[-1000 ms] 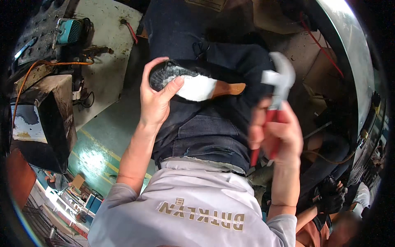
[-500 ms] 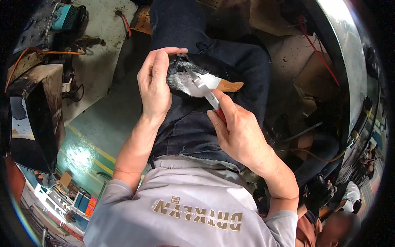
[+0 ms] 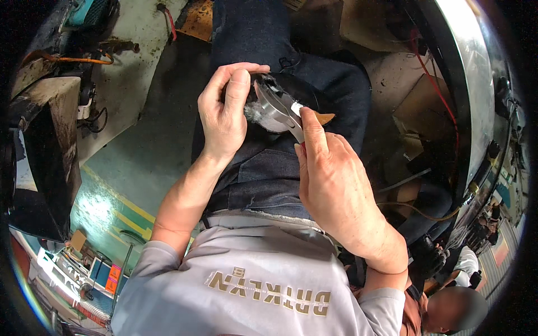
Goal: The person repairs the sole of a black shoe by applying glue, using pliers to press the sole, and using a pneumatic nail gun to secure it. The person handles multiple shoes on a metal workbench, repeatedly applying adhesive and fastening the sole to the shoe body.
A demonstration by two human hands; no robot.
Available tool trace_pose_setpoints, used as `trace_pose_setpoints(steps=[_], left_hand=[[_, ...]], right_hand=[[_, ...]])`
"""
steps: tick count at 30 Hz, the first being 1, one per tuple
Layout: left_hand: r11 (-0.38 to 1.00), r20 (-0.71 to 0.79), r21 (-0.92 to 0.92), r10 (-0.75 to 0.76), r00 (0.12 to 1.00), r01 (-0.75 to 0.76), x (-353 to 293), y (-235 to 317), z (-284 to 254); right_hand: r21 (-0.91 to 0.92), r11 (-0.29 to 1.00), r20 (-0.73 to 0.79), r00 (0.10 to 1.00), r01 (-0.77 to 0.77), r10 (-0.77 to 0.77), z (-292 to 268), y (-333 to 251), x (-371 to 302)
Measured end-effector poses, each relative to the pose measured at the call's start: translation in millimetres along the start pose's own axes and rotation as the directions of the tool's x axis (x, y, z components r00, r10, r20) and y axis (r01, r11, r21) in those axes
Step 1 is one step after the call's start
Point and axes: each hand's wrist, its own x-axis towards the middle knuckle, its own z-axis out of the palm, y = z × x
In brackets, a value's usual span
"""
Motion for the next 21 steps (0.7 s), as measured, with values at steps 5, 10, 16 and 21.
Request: trace_pose_setpoints(steps=[5, 10, 16, 21], left_hand=[[1.0, 0.01, -0.001, -0.028, 1.0, 0.028, 1.9, -1.4, -4.5], [0.994, -0.054, -0.091, -0.058, 0.997, 0.053, 2.1, -11.1, 0.2], [0.99, -0.086, -0.076, -0.126, 0.988, 0.119, 8.4, -6.2, 5.5], [0.993, -0.106, -0.069, -0.101, 0.989, 0.094, 12.8, -8.2, 11.3]], right_hand=[[-0.018, 0.999, 0.014, 0.999, -0.03, 0.03, 12.8, 12.6, 0.8], [0.045, 0.998, -0.05, 0.998, 0.047, -0.045, 38.8, 44.5, 5.6], [0.057, 0.996, -0.063, 0.996, 0.068, -0.065, 43.0, 59.1, 12.3], [0.073, 0.994, -0.065, 0.995, 0.08, -0.076, 43.3, 64.9, 18.2]])
